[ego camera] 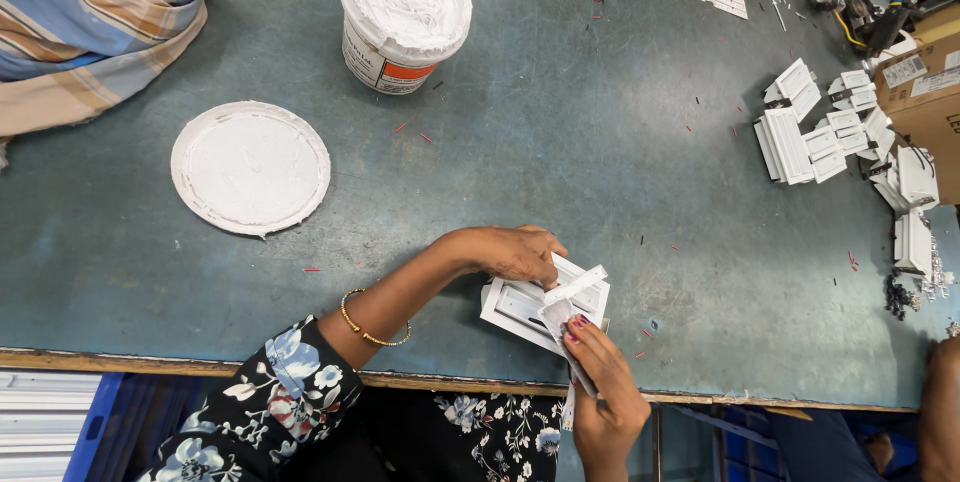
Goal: The person applies white paste to a white plastic LED module using a metal spatula, then places an LED strip into the module and presses it down. The person repeats the paste application and strip placement on another module, handling wires and components on a workbench.
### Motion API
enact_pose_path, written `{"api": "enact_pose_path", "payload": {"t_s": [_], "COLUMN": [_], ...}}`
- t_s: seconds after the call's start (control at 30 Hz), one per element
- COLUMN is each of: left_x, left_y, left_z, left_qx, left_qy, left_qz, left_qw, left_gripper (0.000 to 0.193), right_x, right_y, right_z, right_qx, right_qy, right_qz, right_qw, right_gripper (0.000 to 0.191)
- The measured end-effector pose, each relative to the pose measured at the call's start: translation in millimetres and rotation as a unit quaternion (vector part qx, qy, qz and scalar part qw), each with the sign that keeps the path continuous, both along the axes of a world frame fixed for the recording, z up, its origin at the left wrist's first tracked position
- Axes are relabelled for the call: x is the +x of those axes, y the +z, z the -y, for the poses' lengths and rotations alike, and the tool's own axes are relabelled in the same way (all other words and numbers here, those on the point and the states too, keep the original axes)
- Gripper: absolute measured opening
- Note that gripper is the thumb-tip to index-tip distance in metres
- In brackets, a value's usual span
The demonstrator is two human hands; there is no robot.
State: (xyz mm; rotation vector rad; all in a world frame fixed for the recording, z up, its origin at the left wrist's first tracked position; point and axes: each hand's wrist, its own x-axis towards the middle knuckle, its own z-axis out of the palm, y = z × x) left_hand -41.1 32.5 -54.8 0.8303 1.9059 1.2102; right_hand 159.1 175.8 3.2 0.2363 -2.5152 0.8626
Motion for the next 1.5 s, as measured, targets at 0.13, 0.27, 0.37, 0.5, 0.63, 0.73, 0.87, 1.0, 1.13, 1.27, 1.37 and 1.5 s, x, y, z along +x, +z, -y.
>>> {"api": "enact_pose_path", "payload": {"t_s": [0.13, 0.27, 0.37, 0.5, 0.63, 0.73, 0.87, 1.0, 1.13, 1.27, 1.37, 1.5], "left_x": [-3, -4, -1, 2, 1, 3, 5, 6, 6, 6, 7, 7], "left_y": [3, 12, 18, 18, 16, 14, 15, 17, 17, 18, 19, 19], "left_z": [9, 12, 15, 16, 11, 9, 8, 5, 5, 5, 5, 4], "left_qx": [0.033, 0.027, 0.013, -0.004, -0.002, -0.014, -0.011, -0.016, -0.009, -0.005, -0.015, -0.018], "left_qy": [-0.024, -0.020, -0.041, -0.059, -0.066, -0.060, -0.050, -0.042, -0.041, -0.041, -0.042, -0.041], "left_qz": [0.045, 0.045, -0.010, -0.087, -0.111, -0.112, -0.118, -0.127, -0.127, -0.125, -0.127, -0.125], "left_qw": [0.998, 0.998, 0.999, 0.994, 0.992, 0.992, 0.992, 0.991, 0.991, 0.991, 0.991, 0.991], "left_gripper": [0.076, 0.071, 0.062, 0.047, 0.042, 0.042, 0.043, 0.044, 0.041, 0.041, 0.040, 0.039], "right_x": [1, -7, -24, -43, -54, -55, -60, -58, -51, -42, -37, -33], "right_y": [-5, -7, 3, 25, 47, 62, 72, 71, 62, 56, 56, 57], "right_z": [-9, -25, -40, -48, -42, -34, -24, -16, -10, -4, 0, 3], "right_qx": [-0.088, -0.294, -0.399, -0.365, -0.272, -0.151, -0.081, -0.027, -0.020, -0.013, 0.010, 0.011], "right_qy": [0.003, -0.049, -0.048, -0.082, -0.101, -0.138, -0.096, -0.130, -0.145, -0.171, -0.168, -0.152], "right_qz": [-0.003, 0.016, 0.010, 0.046, 0.079, 0.102, 0.095, 0.098, 0.091, 0.088, 0.079, 0.082], "right_qw": [0.996, 0.954, 0.916, 0.926, 0.954, 0.973, 0.988, 0.986, 0.985, 0.981, 0.982, 0.985], "right_gripper": [0.034, 0.026, 0.024, 0.023, 0.025, 0.025, 0.028, 0.029, 0.028, 0.026, 0.026, 0.026]}}
